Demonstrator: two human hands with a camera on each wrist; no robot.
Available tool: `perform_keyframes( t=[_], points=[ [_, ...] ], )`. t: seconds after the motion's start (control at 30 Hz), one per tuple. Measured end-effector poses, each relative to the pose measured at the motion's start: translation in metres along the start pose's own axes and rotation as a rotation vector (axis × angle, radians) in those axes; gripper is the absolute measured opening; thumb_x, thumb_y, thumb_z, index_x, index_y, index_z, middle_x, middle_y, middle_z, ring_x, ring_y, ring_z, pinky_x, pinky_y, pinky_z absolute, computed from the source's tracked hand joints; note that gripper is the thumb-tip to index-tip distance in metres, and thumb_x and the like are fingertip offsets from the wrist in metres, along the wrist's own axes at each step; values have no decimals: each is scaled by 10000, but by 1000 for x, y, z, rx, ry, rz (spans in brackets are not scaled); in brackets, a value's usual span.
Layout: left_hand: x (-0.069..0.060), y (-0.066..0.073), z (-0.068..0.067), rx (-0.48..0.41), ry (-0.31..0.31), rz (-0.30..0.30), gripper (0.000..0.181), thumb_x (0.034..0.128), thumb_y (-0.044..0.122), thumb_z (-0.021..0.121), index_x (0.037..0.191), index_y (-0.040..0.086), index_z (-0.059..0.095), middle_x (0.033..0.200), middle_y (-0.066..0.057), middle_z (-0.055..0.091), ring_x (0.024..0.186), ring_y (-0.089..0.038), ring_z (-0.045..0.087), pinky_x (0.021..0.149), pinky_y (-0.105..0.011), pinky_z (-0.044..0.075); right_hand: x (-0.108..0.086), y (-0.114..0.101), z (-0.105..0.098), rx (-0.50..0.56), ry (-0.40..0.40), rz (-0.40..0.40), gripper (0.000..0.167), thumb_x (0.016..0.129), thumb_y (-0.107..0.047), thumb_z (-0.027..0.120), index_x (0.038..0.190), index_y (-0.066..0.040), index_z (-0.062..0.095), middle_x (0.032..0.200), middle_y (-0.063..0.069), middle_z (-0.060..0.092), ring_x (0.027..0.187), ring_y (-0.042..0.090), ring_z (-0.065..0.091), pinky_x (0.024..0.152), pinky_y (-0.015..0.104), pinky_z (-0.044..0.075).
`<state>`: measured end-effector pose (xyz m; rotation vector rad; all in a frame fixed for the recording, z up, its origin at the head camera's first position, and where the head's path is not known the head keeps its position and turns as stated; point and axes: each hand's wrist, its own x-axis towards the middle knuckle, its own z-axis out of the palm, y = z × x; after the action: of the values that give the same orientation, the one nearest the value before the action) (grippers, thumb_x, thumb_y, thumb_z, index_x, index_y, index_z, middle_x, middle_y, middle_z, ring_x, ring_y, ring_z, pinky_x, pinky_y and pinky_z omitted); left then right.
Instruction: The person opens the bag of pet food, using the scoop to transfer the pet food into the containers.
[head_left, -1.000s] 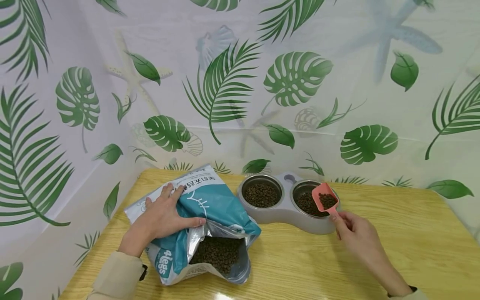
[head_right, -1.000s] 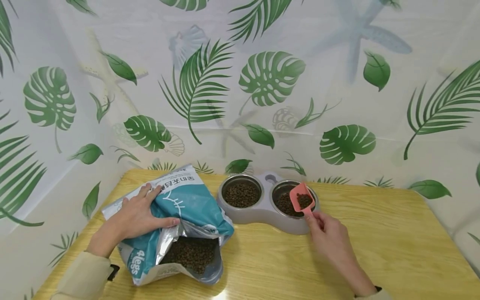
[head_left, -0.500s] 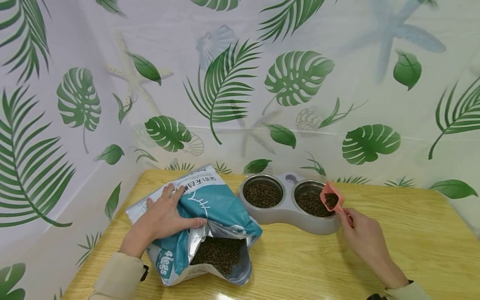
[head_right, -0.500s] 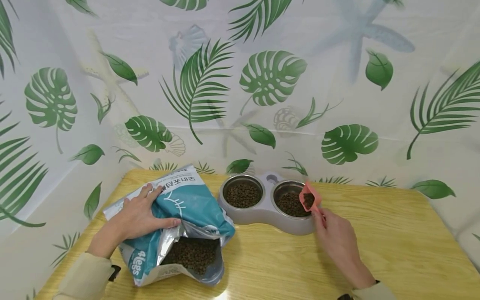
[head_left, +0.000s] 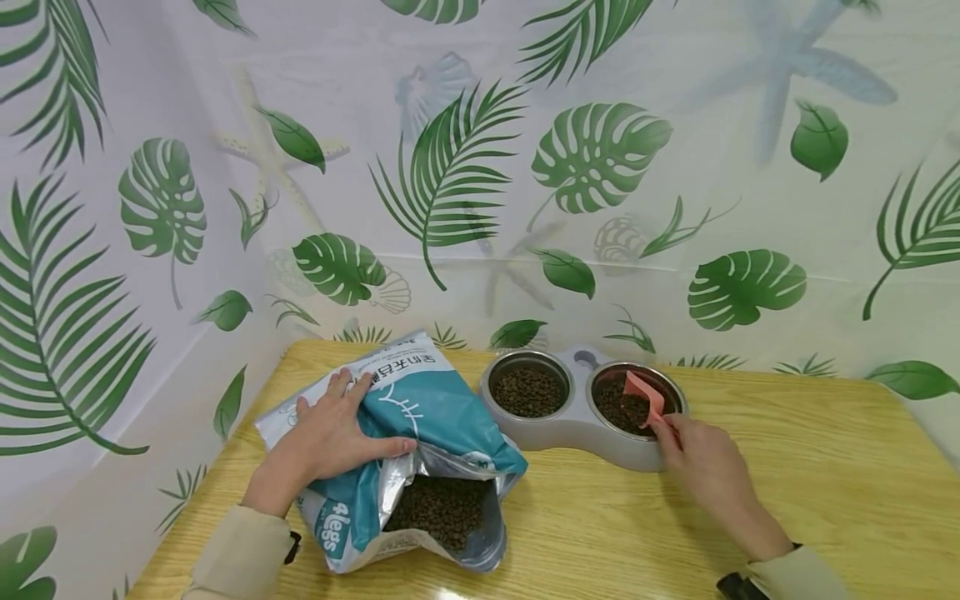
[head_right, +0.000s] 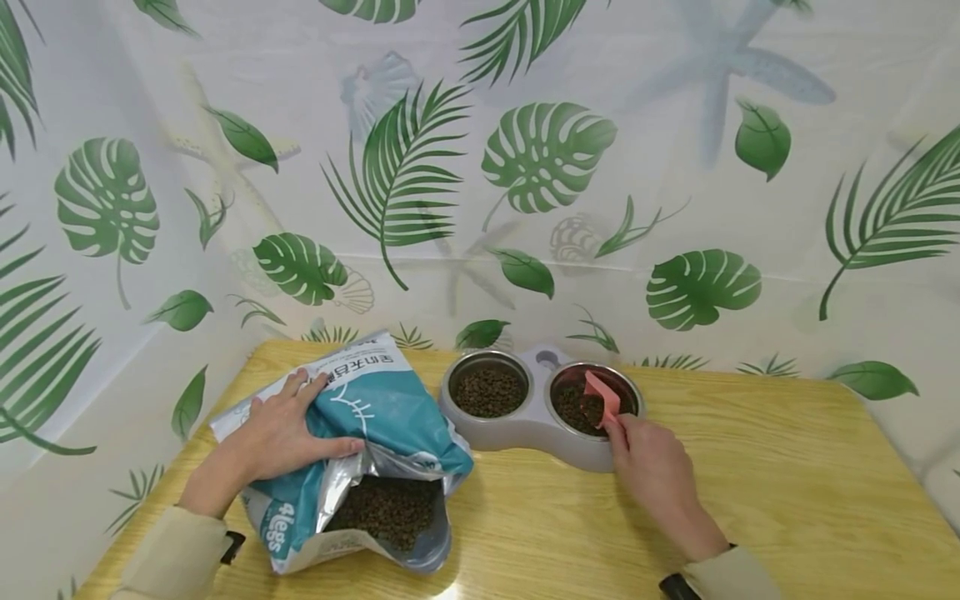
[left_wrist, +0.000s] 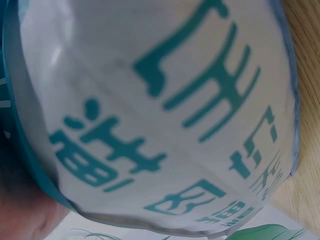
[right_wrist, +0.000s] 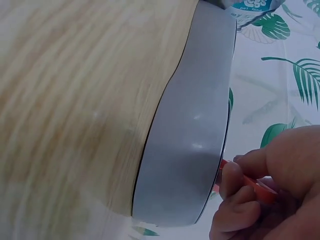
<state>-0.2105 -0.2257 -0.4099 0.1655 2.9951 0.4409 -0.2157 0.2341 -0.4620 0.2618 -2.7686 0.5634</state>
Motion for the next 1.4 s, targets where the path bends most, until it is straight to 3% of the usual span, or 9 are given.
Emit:
perform_keyframes(
  t=[0.3,0.63,0.8,0.83,0.9,1.03,1.13,1.23,1.4],
  points=[
    [0,1,0,2,-3,1,1267,758,869,618,1634,41,225,1666,-321,182,1525,-525,245,1094,-861,138,-4,9,-7,-81,91,-19,189,983,-141,659,841,-20,684,615,94,567,512,230,508,438,361,340],
    [-1,1,0,-1,0,-1,1265,760,860,627,1634,38,223,1666,-324,179,1528,-529,231,1094,-863,133,-13,14,-10,-196,277,-154,181,884,-44,752,1044,32,716,646,99,491,498,189,377,378,292,258],
    [0,1,0,2,2,2,1264,761,860,625,1632,35,225,1664,-325,184,1528,-529,230,1091,-865,134,-15,9,-14,-140,329,-163,206,900,-6,729,1093,46,679,741,163,615,521,237,498,371,337,334],
    [0,1,0,2,2,3,1264,761,860,625,1632,35,226,1664,-325,184,1528,-529,230,1091,-865,134,-15,6,-15,-81,307,-137,189,930,-23,710,1102,51,680,752,161,635,517,222,505,387,332,350],
    [0,1,0,0,0,2,1263,761,858,627,1633,38,226,1665,-323,182,1530,-528,228,1094,-864,133,-16,0,-21,119,184,-37,214,1021,-134,636,1140,41,669,786,134,672,512,171,505,418,316,377],
    [0,1,0,2,-1,3,1261,761,860,624,1633,41,228,1664,-324,182,1526,-532,237,1094,-863,137,-19,-11,-34,781,-233,222,383,1116,-343,421,1193,-3,580,777,-3,614,530,105,395,455,301,303],
    [0,1,1,4,-1,1,1263,761,866,616,1634,42,225,1665,-325,180,1528,-530,232,1095,-861,136,-24,-17,-39,1172,-498,257,326,1130,-343,359,1159,-82,553,788,-55,579,575,154,325,488,352,225],
    [1,1,0,5,-2,0,1265,761,870,611,1635,43,221,1665,-327,176,1531,-527,224,1098,-859,134,-30,-27,-40,1349,-662,142,294,1141,-287,328,1132,-147,586,812,-75,599,593,190,290,506,379,173],
    [0,1,0,8,-7,-2,1265,762,866,615,1635,41,220,1665,-328,175,1528,-530,230,1100,-857,133,-42,-51,-36,1350,-828,54,329,1144,-263,320,1180,-89,597,806,-69,599,539,190,280,473,419,148]
  ],
)
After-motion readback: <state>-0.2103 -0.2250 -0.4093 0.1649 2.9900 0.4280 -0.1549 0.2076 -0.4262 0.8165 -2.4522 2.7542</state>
